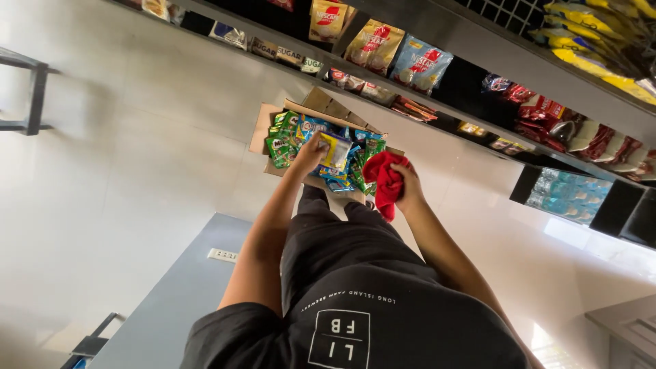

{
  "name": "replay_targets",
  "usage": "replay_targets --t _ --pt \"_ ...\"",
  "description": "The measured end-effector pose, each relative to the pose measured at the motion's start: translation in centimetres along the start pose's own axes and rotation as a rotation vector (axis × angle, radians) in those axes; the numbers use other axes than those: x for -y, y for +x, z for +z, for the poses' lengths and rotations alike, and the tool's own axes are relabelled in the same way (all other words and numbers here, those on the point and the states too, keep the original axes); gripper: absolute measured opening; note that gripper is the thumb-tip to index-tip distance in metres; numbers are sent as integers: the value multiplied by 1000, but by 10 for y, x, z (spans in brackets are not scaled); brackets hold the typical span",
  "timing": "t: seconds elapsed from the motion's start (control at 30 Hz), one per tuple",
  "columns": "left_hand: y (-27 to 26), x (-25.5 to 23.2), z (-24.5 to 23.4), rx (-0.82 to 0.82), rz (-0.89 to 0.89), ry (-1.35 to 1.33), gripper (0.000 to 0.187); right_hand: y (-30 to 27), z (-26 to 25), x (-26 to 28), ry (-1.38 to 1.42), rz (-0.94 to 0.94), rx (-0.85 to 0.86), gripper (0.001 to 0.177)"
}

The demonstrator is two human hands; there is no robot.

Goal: The recorder is wiping individual snack packets with a red cloth and placing them on shelves in a grocery store.

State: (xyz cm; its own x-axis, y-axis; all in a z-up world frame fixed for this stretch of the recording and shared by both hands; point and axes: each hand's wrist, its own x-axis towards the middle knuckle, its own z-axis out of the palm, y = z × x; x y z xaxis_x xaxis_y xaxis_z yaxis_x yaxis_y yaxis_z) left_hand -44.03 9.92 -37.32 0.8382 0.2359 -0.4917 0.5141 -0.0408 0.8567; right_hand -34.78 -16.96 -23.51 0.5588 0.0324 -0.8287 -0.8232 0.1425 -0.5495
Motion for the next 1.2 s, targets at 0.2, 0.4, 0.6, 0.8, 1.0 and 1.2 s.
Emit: replay_targets --t 0.2,0.4,0.6,0.8,1.0,1.2 --pt "-35 -95 14 -64 -48 -872 52 -89 80 47 -187 -470 124 43" --pt "-126 -302 42 -129 -15 -1179 78 -173 117 75 -703 -1164 413 33" --pt "-123 -278 84 5 -34 -1333 67 -177 96 120 -774 -1303 420 25" --pt "-101 -279 90 98 103 -1325 71 -219 64 124 -735 -1228 533 17" --pt "-170 -356 115 210 177 -762 95 -240 56 178 -585 -1362 345 9" --pt "-127 -350 120 162 569 -791 67 -262 26 152 -509 -1339 429 13"
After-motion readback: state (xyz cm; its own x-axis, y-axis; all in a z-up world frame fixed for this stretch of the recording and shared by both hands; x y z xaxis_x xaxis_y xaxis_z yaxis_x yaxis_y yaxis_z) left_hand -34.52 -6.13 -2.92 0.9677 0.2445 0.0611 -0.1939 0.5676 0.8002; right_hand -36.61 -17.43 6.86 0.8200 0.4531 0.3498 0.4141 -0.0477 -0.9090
